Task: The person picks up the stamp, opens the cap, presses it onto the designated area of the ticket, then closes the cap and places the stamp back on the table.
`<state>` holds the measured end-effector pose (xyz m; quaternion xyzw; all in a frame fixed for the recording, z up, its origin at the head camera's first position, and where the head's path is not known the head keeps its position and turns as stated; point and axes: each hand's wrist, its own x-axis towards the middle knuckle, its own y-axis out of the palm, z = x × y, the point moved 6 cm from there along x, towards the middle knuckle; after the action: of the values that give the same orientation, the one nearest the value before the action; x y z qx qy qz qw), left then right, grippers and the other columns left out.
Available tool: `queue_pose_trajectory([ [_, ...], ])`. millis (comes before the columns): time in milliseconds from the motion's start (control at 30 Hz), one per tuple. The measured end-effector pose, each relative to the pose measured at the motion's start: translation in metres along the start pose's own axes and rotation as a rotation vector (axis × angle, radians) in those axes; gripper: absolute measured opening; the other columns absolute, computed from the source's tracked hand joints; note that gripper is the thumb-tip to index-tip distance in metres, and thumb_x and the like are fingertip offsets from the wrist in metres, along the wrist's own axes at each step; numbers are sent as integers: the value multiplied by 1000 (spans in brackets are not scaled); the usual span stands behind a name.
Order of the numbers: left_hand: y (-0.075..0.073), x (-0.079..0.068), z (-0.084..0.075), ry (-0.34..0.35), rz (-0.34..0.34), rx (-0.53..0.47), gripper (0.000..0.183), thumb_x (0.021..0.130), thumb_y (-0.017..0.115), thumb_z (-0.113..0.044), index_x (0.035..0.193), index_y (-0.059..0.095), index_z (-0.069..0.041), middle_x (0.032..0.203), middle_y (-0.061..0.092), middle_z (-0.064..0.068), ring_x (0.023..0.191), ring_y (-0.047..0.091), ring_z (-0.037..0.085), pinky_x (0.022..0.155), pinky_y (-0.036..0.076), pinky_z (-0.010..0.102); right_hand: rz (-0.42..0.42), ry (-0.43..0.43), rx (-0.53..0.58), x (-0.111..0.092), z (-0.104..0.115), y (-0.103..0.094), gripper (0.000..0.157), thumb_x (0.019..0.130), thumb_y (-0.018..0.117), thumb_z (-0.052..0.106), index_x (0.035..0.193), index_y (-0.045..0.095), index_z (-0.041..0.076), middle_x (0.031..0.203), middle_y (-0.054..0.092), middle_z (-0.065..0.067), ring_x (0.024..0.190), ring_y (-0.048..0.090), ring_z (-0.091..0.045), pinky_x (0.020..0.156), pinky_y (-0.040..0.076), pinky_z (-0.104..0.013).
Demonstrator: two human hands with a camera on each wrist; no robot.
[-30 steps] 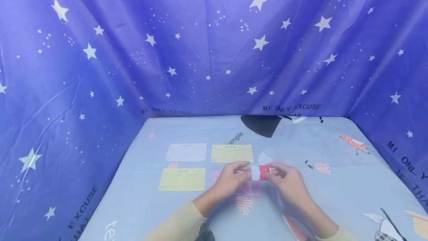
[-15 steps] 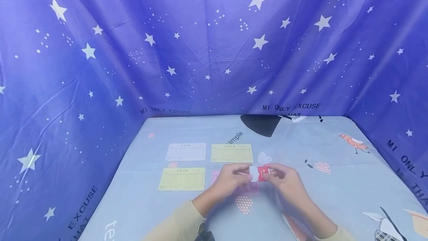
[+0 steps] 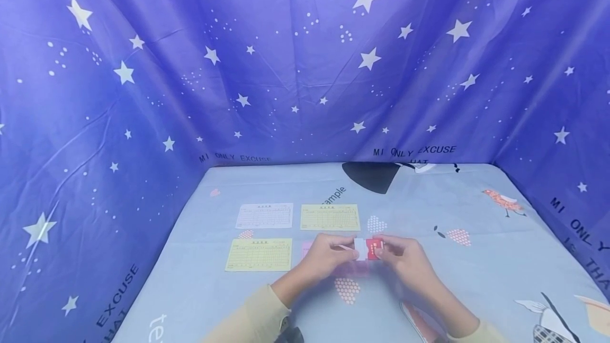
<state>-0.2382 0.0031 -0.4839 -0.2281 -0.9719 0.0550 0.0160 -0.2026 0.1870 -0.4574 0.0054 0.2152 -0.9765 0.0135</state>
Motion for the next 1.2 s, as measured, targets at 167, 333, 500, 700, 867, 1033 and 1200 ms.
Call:
queue_pose_trajectory([
  [167,0,-2,-1,2,20,37,44,85,78,-11,126,67,1,117,72,12,95,71,13,81,57,25,24,-13,-16,0,1,1,35,93,67,5,128,67,-2,108,74,-11,108,66,-25,87,51,-24],
  [333,0,-3,-1,1,21,63,43,85,78,-11,124,67,2,117,72,12,96,71,12,82,57,24,25,-7,-27,-1,1,3,35,92,67,3,126,68,-2,117,72,-14,114,64,-29,92,50,-28],
  [500,-2,-5,-1,10,10,95,39,84,75,-6,122,70,0,121,71,10,104,69,15,86,56,27,34,-29,-53,0,0,1,36,92,66,2,128,66,-3,116,72,-14,119,62,-33,101,49,-46],
  [700,-9,-8,-7,-17,-42,138,34,86,75,-14,119,75,-12,119,72,2,111,66,12,89,54,27,50,-79,-93,3,3,-6,36,91,68,2,127,66,-4,107,75,-11,106,66,-30,92,54,-45],
  [867,-18,-7,-14,-6,-61,175,35,89,73,-16,124,72,-13,125,69,-1,109,66,9,84,55,27,39,-49,-94,6,-2,-10,37,92,68,4,128,66,-3,101,75,-7,98,65,-22,87,54,-35],
  [1033,-27,-9,-10,5,-65,219,38,96,67,-20,133,65,-9,137,62,1,110,68,15,100,50,36,30,9,-50,6,-8,-14,38,94,65,2,130,63,-7,89,72,-13,80,62,-18,71,52,-25],
  [1200,-37,-17,-5,79,-134,340,40,100,63,-19,137,60,-4,139,60,8,125,60,25,105,46,42,29,9,-81,5,-9,-17,39,94,65,6,131,62,-6,85,70,-8,83,61,-17,71,53,-25],
])
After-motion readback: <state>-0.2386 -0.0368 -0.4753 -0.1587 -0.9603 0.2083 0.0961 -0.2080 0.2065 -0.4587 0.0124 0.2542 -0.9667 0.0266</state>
